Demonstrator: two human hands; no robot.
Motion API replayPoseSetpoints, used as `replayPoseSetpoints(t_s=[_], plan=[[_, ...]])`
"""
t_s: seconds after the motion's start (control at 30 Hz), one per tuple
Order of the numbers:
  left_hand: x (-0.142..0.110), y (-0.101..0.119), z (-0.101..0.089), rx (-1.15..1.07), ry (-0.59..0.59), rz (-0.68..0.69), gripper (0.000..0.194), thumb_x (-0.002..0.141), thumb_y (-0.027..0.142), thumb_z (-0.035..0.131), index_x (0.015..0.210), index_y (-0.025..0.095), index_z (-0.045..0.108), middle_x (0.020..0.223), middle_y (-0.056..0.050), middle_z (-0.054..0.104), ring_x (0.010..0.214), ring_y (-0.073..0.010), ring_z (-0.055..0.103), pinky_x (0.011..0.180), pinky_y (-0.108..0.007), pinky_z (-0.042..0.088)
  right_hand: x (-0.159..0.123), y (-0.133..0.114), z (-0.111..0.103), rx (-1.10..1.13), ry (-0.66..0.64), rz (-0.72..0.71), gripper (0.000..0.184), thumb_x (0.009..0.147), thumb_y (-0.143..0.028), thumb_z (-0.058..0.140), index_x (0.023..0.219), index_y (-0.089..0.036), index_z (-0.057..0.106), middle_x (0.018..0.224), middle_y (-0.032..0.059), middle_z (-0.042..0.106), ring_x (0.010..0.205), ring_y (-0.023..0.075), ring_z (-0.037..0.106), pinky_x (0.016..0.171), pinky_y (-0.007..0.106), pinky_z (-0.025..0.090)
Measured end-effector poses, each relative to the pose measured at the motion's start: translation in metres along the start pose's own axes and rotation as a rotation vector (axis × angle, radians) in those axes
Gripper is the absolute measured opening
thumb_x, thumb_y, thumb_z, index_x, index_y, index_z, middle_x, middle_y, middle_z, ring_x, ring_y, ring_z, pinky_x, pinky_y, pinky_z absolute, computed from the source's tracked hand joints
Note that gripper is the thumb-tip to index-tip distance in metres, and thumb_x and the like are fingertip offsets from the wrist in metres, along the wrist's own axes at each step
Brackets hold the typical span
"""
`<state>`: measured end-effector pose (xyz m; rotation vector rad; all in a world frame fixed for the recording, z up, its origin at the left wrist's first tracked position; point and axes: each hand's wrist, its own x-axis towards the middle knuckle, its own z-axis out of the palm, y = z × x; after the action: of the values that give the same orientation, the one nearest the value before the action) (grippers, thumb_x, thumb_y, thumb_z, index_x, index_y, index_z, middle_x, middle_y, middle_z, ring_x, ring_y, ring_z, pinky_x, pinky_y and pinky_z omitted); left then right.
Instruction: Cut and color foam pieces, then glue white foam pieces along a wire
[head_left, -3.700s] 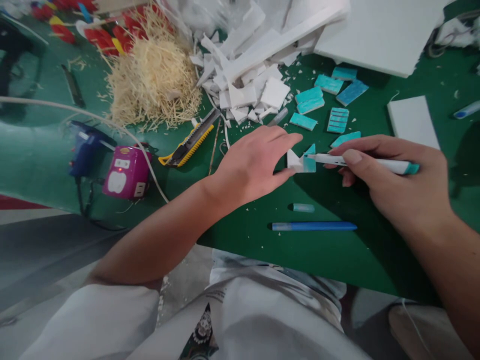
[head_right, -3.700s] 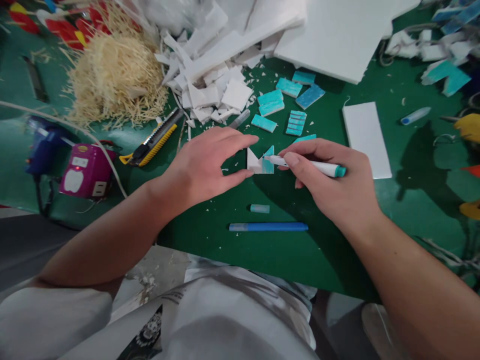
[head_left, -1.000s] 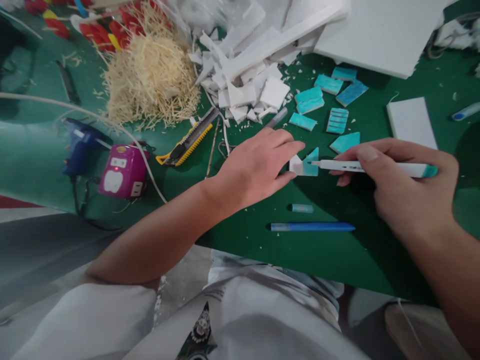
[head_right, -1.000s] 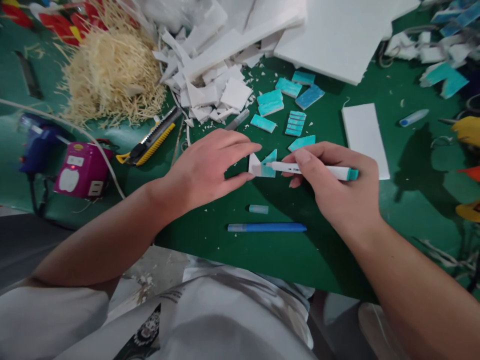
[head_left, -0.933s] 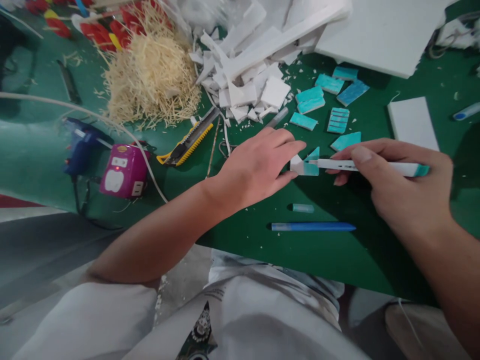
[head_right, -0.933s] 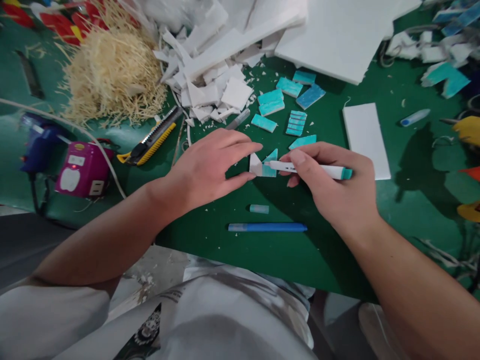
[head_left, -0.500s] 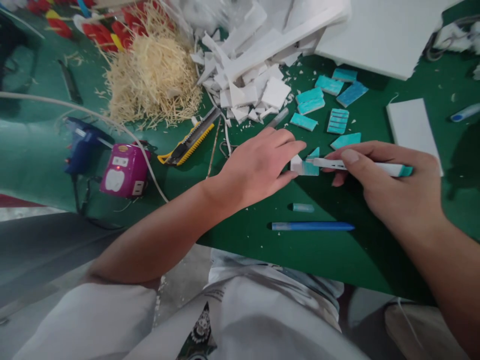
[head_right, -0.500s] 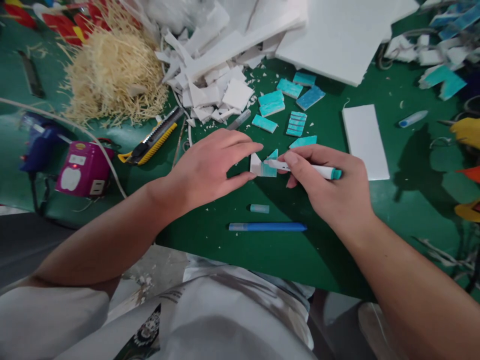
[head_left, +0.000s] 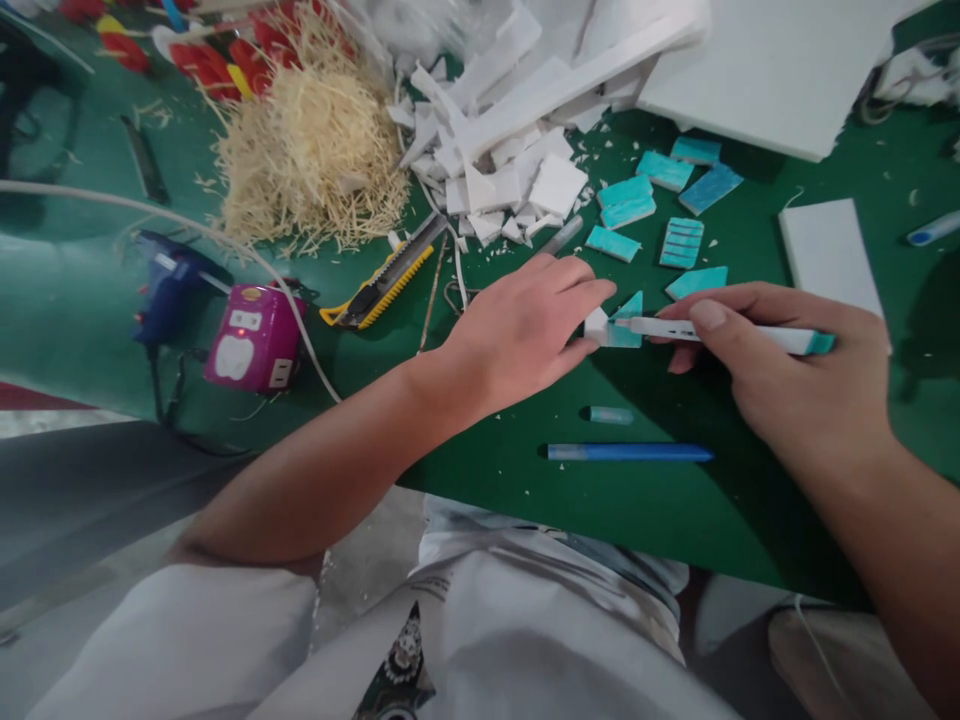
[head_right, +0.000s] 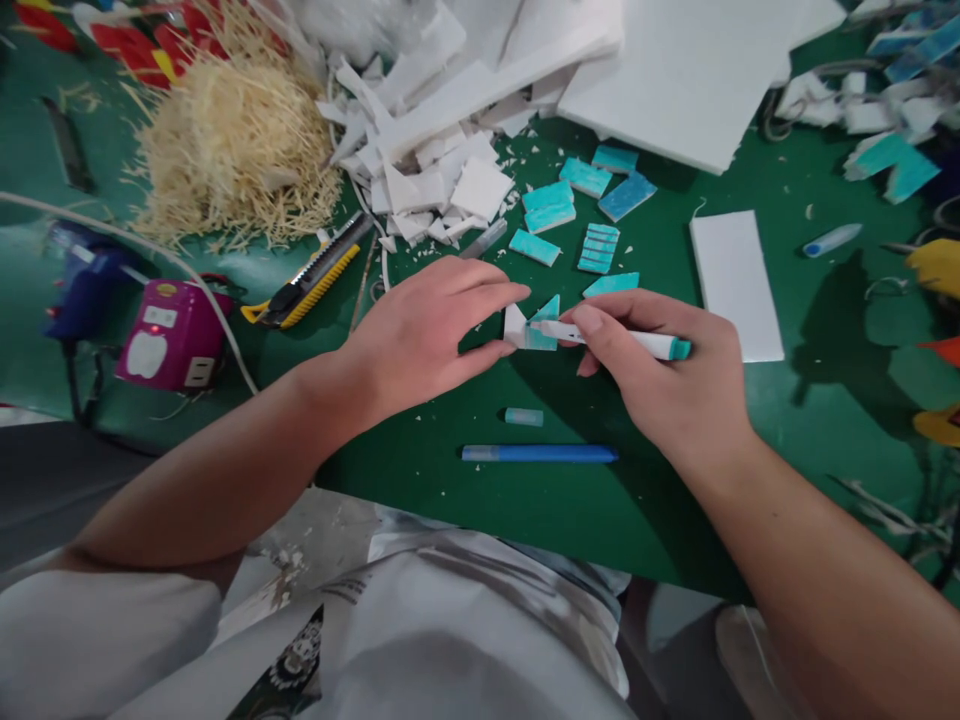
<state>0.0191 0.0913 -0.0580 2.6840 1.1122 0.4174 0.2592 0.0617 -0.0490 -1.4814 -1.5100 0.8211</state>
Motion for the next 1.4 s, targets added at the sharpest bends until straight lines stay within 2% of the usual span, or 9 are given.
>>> replayPoseSetpoints(t_s=[0.13, 0.23, 0.37, 0.5, 0.63, 0.9, 1.03, 1.3, 1.4], plan=[[0.001, 0.000, -0.001, 0.012, 0.004, 0.013, 0.039, 0.105, 0.025, 0.064, 0.142, 0.013, 0.065, 0.133, -0.014, 0.072, 0.122, -0.0296, 0.069, 0.107, -0.043, 0.058, 0.001, -0.004, -0.001, -0.005, -0.065, 0.059, 0.023, 0.090, -0.034, 0.079, 0.067, -0.030, 0.083, 0.060, -0.0015, 0.072, 0.055, 0.0142, 0.064, 0.056, 0.030, 0.054], [0.001, 0.000, -0.001, 0.018, 0.004, 0.015, 0.039, 0.105, 0.024, 0.065, 0.142, 0.013, 0.065, 0.133, -0.013, 0.072, 0.121, -0.0291, 0.069, 0.107, -0.043, 0.058, 0.000, -0.010, -0.001, 0.024, -0.025, 0.111, 0.023, 0.088, -0.031, 0.079, 0.066, -0.030, 0.083, 0.064, -0.0018, 0.074, 0.052, 0.0134, 0.063, 0.055, 0.030, 0.054], [0.001, 0.000, 0.000, 0.012, -0.002, 0.004, 0.038, 0.105, 0.027, 0.065, 0.141, 0.014, 0.066, 0.133, -0.013, 0.072, 0.122, -0.0298, 0.068, 0.106, -0.044, 0.058, 0.001, -0.012, 0.000, 0.012, -0.014, 0.089, 0.013, 0.087, -0.031, 0.080, 0.075, -0.030, 0.086, 0.065, -0.0021, 0.074, 0.057, 0.0146, 0.066, 0.061, 0.032, 0.057], [0.000, -0.001, 0.001, 0.014, 0.010, 0.006, 0.039, 0.106, 0.027, 0.063, 0.143, 0.016, 0.064, 0.134, -0.012, 0.072, 0.123, -0.0290, 0.068, 0.105, -0.044, 0.058, 0.003, -0.011, -0.001, 0.000, -0.084, 0.086, 0.026, 0.088, -0.037, 0.078, 0.063, -0.029, 0.080, 0.059, -0.0014, 0.071, 0.053, 0.0151, 0.063, 0.054, 0.031, 0.053], [0.001, -0.001, 0.001, 0.022, 0.009, 0.013, 0.040, 0.104, 0.025, 0.064, 0.143, 0.015, 0.064, 0.134, -0.012, 0.072, 0.124, -0.0292, 0.068, 0.106, -0.042, 0.058, 0.002, -0.011, -0.001, 0.009, -0.029, 0.073, 0.019, 0.089, -0.033, 0.077, 0.073, -0.029, 0.084, 0.060, -0.0021, 0.071, 0.056, 0.0143, 0.065, 0.056, 0.029, 0.053], [0.002, 0.001, -0.001, 0.009, -0.002, 0.015, 0.037, 0.106, 0.025, 0.061, 0.141, 0.013, 0.066, 0.131, -0.014, 0.071, 0.122, -0.0295, 0.067, 0.105, -0.043, 0.057, 0.001, -0.012, -0.001, 0.030, -0.018, 0.092, 0.018, 0.086, -0.033, 0.076, 0.071, -0.029, 0.084, 0.065, -0.0021, 0.074, 0.057, 0.0147, 0.066, 0.060, 0.032, 0.054], [0.002, 0.001, -0.001, 0.006, -0.009, 0.008, 0.038, 0.106, 0.027, 0.060, 0.141, 0.014, 0.065, 0.133, -0.014, 0.071, 0.122, -0.0295, 0.068, 0.105, -0.043, 0.057, 0.002, -0.014, -0.002, 0.010, -0.091, 0.098, 0.025, 0.086, -0.035, 0.077, 0.061, -0.028, 0.079, 0.059, -0.0019, 0.070, 0.053, 0.0147, 0.064, 0.056, 0.032, 0.054], [-0.001, 0.001, -0.001, -0.071, 0.000, 0.002, 0.054, 0.098, 0.006, 0.048, 0.151, 0.011, 0.058, 0.153, -0.015, 0.065, 0.138, -0.0274, 0.063, 0.119, -0.044, 0.051, -0.002, -0.013, -0.001, 0.094, 0.073, 0.066, 0.023, 0.090, -0.020, 0.074, 0.070, -0.028, 0.082, 0.067, -0.0041, 0.075, 0.051, 0.0109, 0.064, 0.054, 0.028, 0.054], [-0.002, 0.004, -0.002, -0.066, 0.026, -0.047, 0.052, 0.103, 0.019, 0.056, 0.154, 0.010, 0.055, 0.146, -0.016, 0.066, 0.135, -0.0295, 0.064, 0.117, -0.045, 0.052, -0.002, -0.012, -0.001, 0.084, 0.077, 0.050, 0.024, 0.091, -0.019, 0.074, 0.070, -0.028, 0.082, 0.066, -0.0044, 0.074, 0.051, 0.0104, 0.064, 0.055, 0.028, 0.054]])
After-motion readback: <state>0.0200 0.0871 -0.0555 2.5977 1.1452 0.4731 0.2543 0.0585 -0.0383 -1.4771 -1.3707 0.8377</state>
